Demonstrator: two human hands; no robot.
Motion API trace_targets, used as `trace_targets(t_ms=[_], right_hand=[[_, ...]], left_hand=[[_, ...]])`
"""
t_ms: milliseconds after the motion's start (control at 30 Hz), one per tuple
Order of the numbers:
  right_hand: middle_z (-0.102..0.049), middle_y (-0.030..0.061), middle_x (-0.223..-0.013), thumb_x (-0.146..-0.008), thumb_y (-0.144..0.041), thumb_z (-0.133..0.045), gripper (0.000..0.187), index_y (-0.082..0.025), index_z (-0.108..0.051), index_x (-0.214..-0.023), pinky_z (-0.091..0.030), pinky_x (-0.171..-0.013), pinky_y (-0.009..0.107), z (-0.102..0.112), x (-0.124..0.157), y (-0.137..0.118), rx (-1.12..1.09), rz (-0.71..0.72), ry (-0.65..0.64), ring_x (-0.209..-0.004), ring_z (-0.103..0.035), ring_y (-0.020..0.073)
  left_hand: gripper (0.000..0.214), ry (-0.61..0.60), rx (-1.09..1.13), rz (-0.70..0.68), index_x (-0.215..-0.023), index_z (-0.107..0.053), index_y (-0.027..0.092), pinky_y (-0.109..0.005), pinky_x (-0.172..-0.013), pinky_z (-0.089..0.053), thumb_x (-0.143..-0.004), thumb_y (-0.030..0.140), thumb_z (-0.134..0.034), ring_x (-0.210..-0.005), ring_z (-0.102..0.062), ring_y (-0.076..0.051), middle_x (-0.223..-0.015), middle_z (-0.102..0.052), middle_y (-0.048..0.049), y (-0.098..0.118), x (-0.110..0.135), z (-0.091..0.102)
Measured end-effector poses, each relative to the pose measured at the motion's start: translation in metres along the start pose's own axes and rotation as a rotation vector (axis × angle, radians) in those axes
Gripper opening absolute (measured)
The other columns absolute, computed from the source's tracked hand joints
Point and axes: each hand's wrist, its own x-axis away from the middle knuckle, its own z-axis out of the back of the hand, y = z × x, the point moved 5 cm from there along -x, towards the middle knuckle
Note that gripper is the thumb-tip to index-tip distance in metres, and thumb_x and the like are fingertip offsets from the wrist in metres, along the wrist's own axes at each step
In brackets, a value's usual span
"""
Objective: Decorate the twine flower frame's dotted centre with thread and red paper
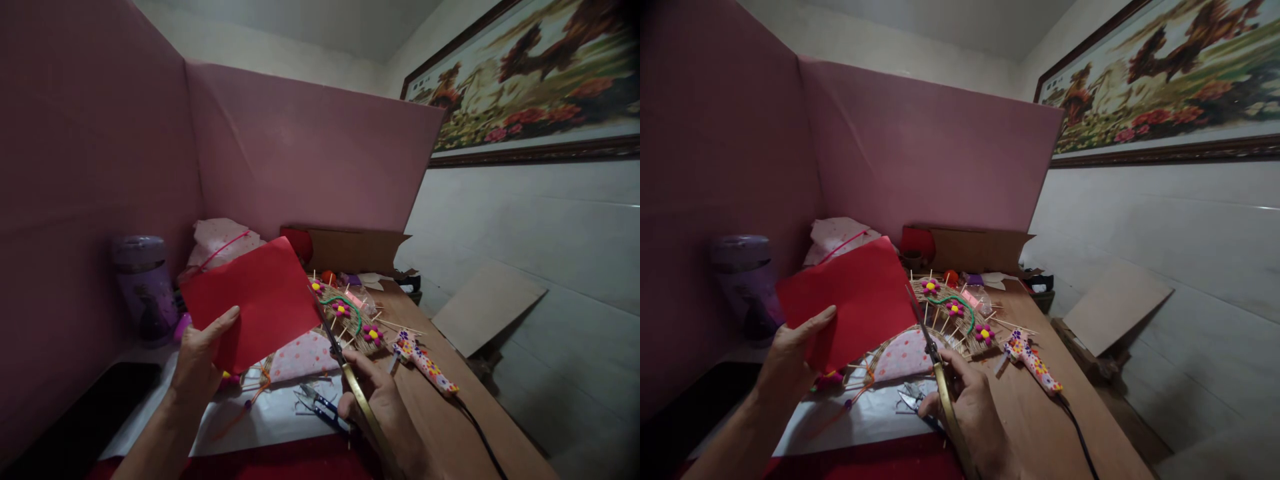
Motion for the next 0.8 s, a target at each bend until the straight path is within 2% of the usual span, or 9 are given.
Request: trace_targets(t_ms=[100, 200, 333, 500, 633, 800], right_hand=[[-0.048, -0.0052, -0.058, -0.063, -0.032, -0.072, 0.045, -0.018, -0.060, -0.104, -0.025, -0.035, 0.016, -0.0006, -0.0001, -0.0055, 0.018, -0.005, 0.009, -0.043, -0.039, 0.0069], [-0.047, -0.0047, -0.058, -0.061, -0.041, -0.073, 0.048, -0.017, -0.062, -0.101, -0.024, -0.033, 0.016, -0.0014, 0.0001, -0.0062, 0.007, 0.019, 0.002, -0.041, -0.037, 0.0063], [-0.049, -0.0032, -0.059, -0.059, -0.057, -0.071, 0.064, -0.016, -0.060, -0.106, -0.025, -0.032, 0.017, -0.0026, 0.0013, -0.0017, -0.042, 0.018, 0.012, -0.041, -0.038, 0.0067], [-0.050, -0.0027, -0.060, -0.058, -0.061, -0.071, 0.066, -0.017, -0.059, -0.106, -0.027, -0.031, 0.017, -0.0031, 0.0013, 0.0011, -0.033, -0.024, 0.002, -0.039, -0.035, 0.0055], [-0.045, -0.0052, -0.057, -0.060, -0.065, -0.067, 0.065, -0.017, -0.058, -0.103, -0.023, -0.032, 0.016, -0.0041, 0.0010, 0.0000, -0.032, -0.006, -0.050, -0.038, -0.029, 0.0036], [-0.036, -0.0084, -0.054, -0.058, -0.074, -0.061, 0.080, -0.017, -0.051, -0.112, -0.021, -0.032, 0.016, -0.0085, 0.0036, -0.0027, -0.060, 0.020, -0.096, -0.038, -0.022, 0.0035]], left_hand=[[0.021, -0.002, -0.007, -0.007, -0.067, -0.065, 0.015, -0.020, -0.044, -0.054, -0.050, 0.008, -0.077, -0.047, -0.064, -0.014, -0.061, -0.069, 0.0017, 0.0002, 0.0003, -0.0021], [0.023, 0.003, -0.007, -0.028, -0.068, -0.066, 0.015, -0.019, -0.046, -0.055, -0.049, 0.008, -0.077, -0.051, -0.065, -0.015, -0.062, -0.069, 0.0017, 0.0007, 0.0002, -0.0029], [0.027, 0.000, -0.019, -0.019, -0.071, -0.067, 0.013, -0.019, -0.046, -0.054, -0.047, 0.010, -0.079, -0.052, -0.065, -0.015, -0.064, -0.069, 0.0000, 0.0007, 0.0002, -0.0031], [0.027, 0.012, -0.041, -0.011, -0.071, -0.068, 0.012, -0.016, -0.044, -0.053, -0.046, 0.008, -0.078, -0.052, -0.066, -0.014, -0.065, -0.070, -0.0015, 0.0018, 0.0005, -0.0022], [0.029, -0.011, -0.077, 0.005, -0.075, -0.068, 0.012, -0.022, -0.043, -0.055, -0.048, 0.011, -0.079, -0.049, -0.065, -0.016, -0.065, -0.070, -0.0012, 0.0006, 0.0001, -0.0011], [0.031, -0.020, -0.080, -0.006, -0.075, -0.068, 0.013, -0.021, -0.043, -0.055, -0.046, 0.012, -0.080, -0.050, -0.065, -0.016, -0.065, -0.070, -0.0009, 0.0006, -0.0005, -0.0010]])
